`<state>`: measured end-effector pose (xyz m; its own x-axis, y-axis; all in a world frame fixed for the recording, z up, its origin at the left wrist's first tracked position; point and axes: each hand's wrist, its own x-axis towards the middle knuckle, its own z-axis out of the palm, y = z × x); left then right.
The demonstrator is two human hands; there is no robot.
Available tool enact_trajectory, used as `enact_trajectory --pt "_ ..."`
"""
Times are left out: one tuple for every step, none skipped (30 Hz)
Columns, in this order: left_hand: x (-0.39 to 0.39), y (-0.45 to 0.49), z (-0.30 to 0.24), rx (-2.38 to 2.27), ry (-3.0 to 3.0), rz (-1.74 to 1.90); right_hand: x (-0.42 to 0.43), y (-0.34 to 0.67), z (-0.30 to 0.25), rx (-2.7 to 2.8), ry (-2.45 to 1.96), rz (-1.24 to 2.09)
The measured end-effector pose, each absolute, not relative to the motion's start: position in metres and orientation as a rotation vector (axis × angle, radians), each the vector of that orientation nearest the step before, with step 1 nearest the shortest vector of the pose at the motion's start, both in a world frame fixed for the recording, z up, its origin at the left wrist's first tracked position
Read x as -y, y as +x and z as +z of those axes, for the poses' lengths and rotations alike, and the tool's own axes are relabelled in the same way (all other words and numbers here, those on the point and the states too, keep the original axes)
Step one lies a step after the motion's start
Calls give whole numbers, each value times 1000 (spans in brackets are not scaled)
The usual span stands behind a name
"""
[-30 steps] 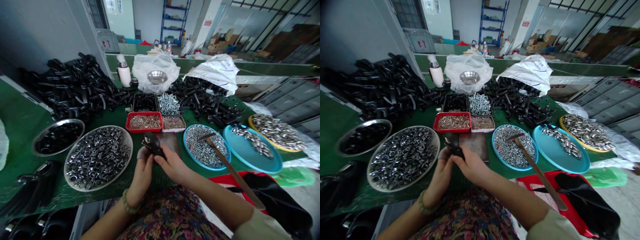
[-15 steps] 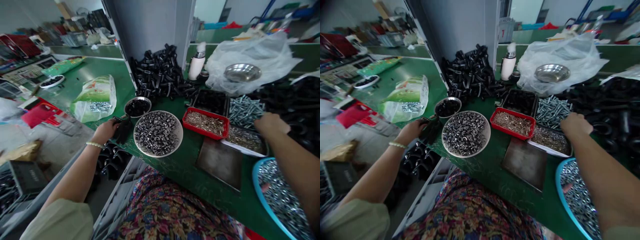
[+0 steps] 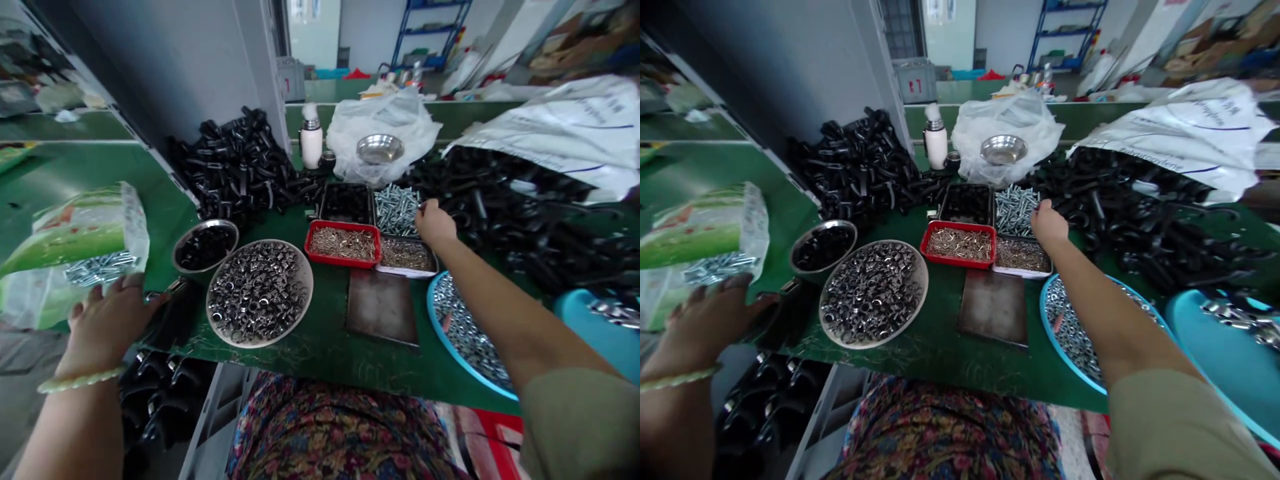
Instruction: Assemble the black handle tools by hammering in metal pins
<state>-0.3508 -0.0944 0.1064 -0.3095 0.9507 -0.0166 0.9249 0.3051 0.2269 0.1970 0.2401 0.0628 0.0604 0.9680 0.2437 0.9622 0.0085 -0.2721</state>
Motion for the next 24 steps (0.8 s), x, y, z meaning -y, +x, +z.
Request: enact_trajectory --pt "73 -323 120 -2570 1811 431 -231 192 68 1886 -1874 66" --pt "46 -291 132 -2627 1901 536 -218 185 74 1841 -1752 129" --pt "13 -257 141 -2564 2026 566 -201 176 79 1803 -1628 203" --pt "-23 -223 146 -2385 2147 519 -181 167 83 1776 -1530 286" --pt "-63 -191 147 -2236 2224 477 -158 158 86 1762 -1454 374" --pt "-102 -161 144 -2126 2261 427 -133 151 88 1758 -1392 450" --pt "-139 -136 139 -2050 2216 314 -107 145 89 1761 -1344 509" --pt "-173 -115 131 -2024 2195 277 -81 142 87 1769 -1313 558" --pt "-201 -98 122 -2019 2176 259 -56 141 84 1775 -1296 600" --pt "-223 -84 113 -2021 2145 231 -34 144 79 1772 -1289 612" --pt "-240 -73 103 -2027 2118 215 -14 150 73 1778 -1300 615" --pt "-251 -65 94 -2030 2091 200 1 158 67 1769 -1321 606" --pt "-259 -59 86 -2028 2068 188 13 167 61 1753 -1343 590" --pt "-263 -56 79 -2020 2050 183 21 177 55 1734 -1370 569" --pt "-266 -53 73 -2006 2038 184 25 187 51 1710 -1396 549" --pt "-267 -53 70 -1990 2027 192 26 195 47 1691 -1419 535" --pt "-268 -53 68 -1972 2017 208 25 202 46 1675 -1436 528" --pt "-268 -53 68 -1954 2005 233 21 207 46 1666 -1444 530" --pt "-268 -54 70 -1935 1991 268 16 210 47 1659 -1442 536" --pt "-266 -54 73 -1915 1975 315 10 210 50 1652 -1428 542" --pt "-261 -53 76 -1889 1956 373 3 208 53 1644 -1401 539" --pt "-254 -51 80 -1859 1936 432 -3 204 57 1635 -1367 522" --pt "-243 -48 82 -1826 1927 477 -9 199 61 1624 -1328 491" --pt "-228 -43 84 -1768 1895 545 -15 193 64 1621 -1287 448"
